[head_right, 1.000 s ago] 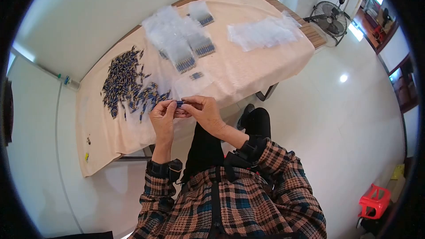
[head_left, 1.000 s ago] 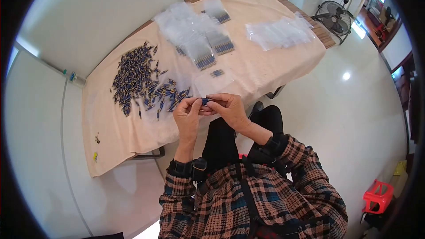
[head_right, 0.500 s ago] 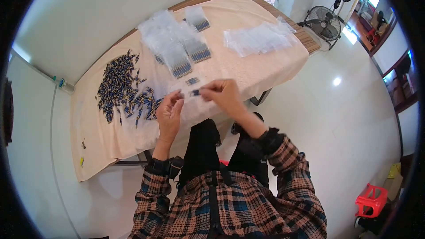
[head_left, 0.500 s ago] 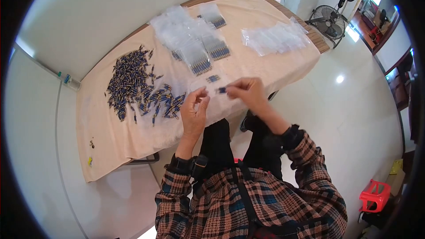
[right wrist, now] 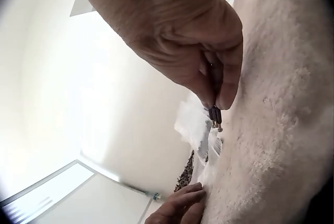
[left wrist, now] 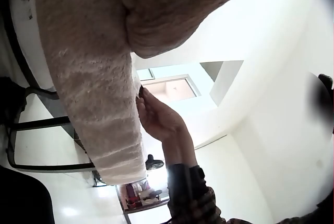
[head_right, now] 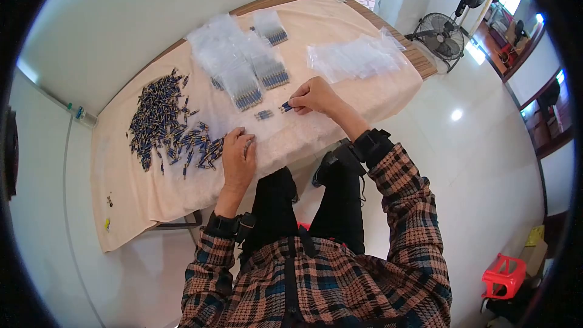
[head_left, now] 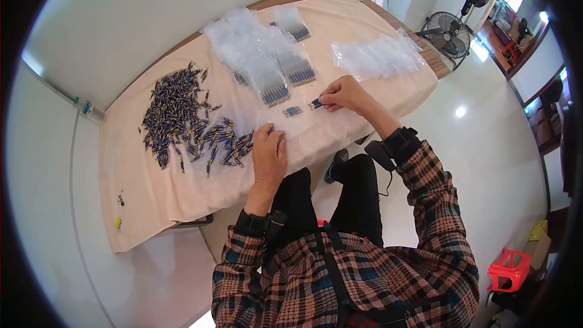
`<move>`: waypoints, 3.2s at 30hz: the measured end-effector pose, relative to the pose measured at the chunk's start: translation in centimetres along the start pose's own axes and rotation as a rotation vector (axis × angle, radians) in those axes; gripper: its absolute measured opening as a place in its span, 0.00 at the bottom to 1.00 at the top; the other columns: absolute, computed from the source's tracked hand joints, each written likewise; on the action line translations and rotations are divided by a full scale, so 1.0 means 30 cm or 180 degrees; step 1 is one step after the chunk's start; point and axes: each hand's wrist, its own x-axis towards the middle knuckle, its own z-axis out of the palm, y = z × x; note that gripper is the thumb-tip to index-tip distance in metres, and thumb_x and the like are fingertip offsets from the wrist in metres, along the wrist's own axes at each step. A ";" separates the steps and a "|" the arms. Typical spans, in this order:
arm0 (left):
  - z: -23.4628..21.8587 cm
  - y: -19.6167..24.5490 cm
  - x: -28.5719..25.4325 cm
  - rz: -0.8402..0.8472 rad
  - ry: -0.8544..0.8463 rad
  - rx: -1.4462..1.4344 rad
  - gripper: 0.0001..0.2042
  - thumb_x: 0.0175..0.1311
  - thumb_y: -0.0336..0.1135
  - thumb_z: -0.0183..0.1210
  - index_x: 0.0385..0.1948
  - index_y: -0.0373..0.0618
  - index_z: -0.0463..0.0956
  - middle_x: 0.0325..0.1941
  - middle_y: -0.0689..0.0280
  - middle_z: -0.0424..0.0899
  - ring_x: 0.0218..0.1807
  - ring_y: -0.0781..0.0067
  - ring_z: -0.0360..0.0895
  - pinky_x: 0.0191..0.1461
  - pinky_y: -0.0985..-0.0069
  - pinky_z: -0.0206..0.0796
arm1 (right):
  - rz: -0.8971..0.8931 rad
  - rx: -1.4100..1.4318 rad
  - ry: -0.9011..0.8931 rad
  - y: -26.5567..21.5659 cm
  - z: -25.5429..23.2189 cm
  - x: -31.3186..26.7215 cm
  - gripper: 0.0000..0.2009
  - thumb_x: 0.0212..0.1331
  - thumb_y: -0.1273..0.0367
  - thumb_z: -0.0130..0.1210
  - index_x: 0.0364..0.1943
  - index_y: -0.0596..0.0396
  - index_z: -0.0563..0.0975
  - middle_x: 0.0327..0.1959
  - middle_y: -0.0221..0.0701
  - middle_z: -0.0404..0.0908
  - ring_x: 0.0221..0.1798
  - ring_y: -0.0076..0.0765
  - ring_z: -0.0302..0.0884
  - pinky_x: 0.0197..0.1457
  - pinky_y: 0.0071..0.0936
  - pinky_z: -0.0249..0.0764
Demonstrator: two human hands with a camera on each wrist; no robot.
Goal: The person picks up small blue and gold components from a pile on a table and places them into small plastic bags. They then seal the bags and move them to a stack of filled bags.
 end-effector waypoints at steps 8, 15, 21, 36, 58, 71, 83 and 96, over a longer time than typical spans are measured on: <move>-0.008 0.013 0.003 -0.0108 -0.0035 -0.0047 0.09 0.53 0.24 0.59 0.37 0.38 0.77 0.50 0.50 0.75 0.53 0.49 0.72 0.57 0.64 0.64 | 0.0204 0.0021 -0.0231 -0.007 0.020 0.007 0.07 0.50 0.74 0.64 0.29 0.68 0.82 0.24 0.36 0.83 0.24 0.25 0.80 0.29 0.19 0.80; -0.012 0.018 0.008 -0.0122 -0.0077 0.0011 0.09 0.52 0.24 0.59 0.37 0.38 0.78 0.50 0.50 0.75 0.53 0.49 0.72 0.58 0.63 0.64 | -0.0142 -0.0463 -0.0224 0.000 0.067 0.006 0.07 0.51 0.71 0.66 0.29 0.63 0.84 0.21 0.29 0.81 0.22 0.19 0.74 0.25 0.15 0.71; -0.014 0.027 0.009 -0.0167 -0.0119 -0.0034 0.09 0.53 0.24 0.59 0.37 0.37 0.78 0.49 0.51 0.75 0.53 0.48 0.71 0.58 0.62 0.63 | -0.0442 -0.0573 -0.0147 0.027 0.089 0.023 0.07 0.50 0.72 0.66 0.28 0.63 0.84 0.21 0.28 0.81 0.22 0.17 0.73 0.26 0.15 0.70; -0.011 0.026 0.008 -0.0130 -0.0048 -0.0027 0.08 0.54 0.24 0.57 0.36 0.36 0.78 0.49 0.51 0.76 0.52 0.49 0.72 0.58 0.63 0.64 | -0.0924 -0.1114 -0.0217 0.055 0.090 0.005 0.11 0.48 0.78 0.61 0.38 0.65 0.82 0.37 0.35 0.84 0.36 0.24 0.79 0.43 0.20 0.75; -0.014 0.037 0.011 -0.0041 -0.0012 -0.0015 0.07 0.55 0.23 0.56 0.34 0.35 0.77 0.47 0.51 0.75 0.52 0.48 0.71 0.57 0.62 0.64 | -0.1034 -0.1213 0.0470 0.068 0.161 -0.006 0.10 0.47 0.77 0.61 0.37 0.64 0.81 0.26 0.29 0.82 0.30 0.20 0.77 0.36 0.19 0.75; -0.242 -0.035 -0.067 0.0043 0.0324 0.0624 0.10 0.49 0.26 0.63 0.35 0.41 0.78 0.40 0.58 0.78 0.46 0.52 0.73 0.51 0.64 0.64 | -0.0913 -0.0313 0.0440 0.101 0.112 -0.011 0.11 0.59 0.73 0.55 0.45 0.63 0.78 0.35 0.31 0.84 0.36 0.20 0.80 0.33 0.17 0.76; -0.280 -0.100 -0.001 -0.0257 -0.0519 0.1031 0.12 0.48 0.31 0.66 0.35 0.42 0.78 0.37 0.61 0.77 0.41 0.55 0.74 0.44 0.66 0.68 | -0.1341 -0.0647 0.0868 0.076 0.187 -0.063 0.08 0.59 0.73 0.56 0.40 0.62 0.81 0.33 0.33 0.84 0.36 0.20 0.81 0.31 0.15 0.74; -0.322 -0.195 -0.001 0.0119 -0.0240 0.0116 0.08 0.51 0.24 0.63 0.33 0.38 0.79 0.31 0.59 0.78 0.33 0.58 0.76 0.36 0.71 0.69 | -0.1841 -0.0735 0.0200 -0.067 0.443 -0.185 0.07 0.54 0.73 0.59 0.37 0.59 0.81 0.30 0.37 0.82 0.27 0.31 0.79 0.30 0.24 0.73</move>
